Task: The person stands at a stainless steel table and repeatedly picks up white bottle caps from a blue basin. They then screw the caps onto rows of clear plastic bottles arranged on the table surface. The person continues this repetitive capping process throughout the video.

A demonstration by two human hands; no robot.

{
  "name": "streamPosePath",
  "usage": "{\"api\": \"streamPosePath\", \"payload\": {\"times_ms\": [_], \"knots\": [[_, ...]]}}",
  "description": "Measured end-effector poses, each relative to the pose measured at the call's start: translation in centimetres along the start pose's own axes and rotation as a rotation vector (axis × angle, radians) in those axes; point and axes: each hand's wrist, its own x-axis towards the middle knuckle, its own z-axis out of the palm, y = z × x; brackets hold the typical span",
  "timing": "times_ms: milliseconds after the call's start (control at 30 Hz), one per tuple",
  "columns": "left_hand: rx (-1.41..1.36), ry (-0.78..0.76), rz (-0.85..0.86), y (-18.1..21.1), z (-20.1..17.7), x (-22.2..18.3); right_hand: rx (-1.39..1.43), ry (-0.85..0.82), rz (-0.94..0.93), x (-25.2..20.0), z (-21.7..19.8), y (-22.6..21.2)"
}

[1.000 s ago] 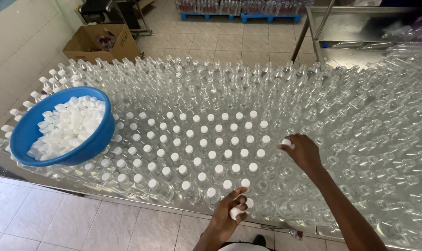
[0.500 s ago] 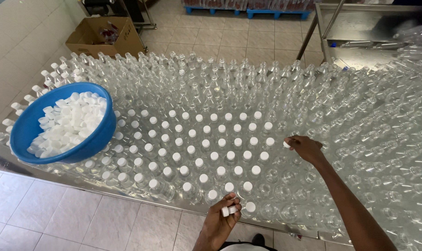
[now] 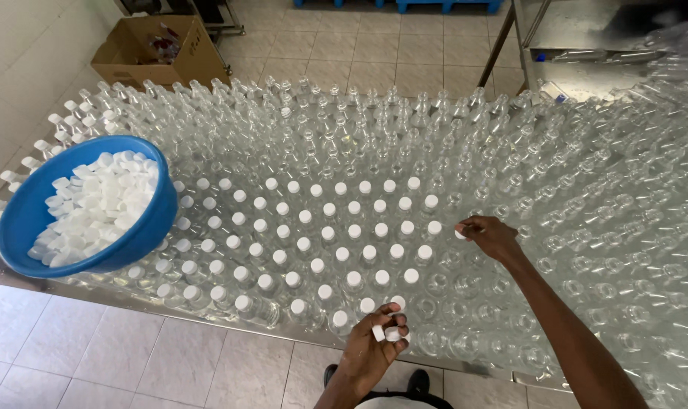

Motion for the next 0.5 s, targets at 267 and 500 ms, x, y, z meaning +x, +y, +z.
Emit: {"api": "streamPosePath", "payload": {"times_ms": [267,500], "knots": [[0.157,-0.014,0.009,-2.1,2.0,0.9,-0.232,0.244,-0.414,-7.7,1.9,-2.4],[0.513,0.187,0.08,-5.5,7.2,1.4,0.06,-0.177,-0.791,-21.3,2.7,-8.4]]}}
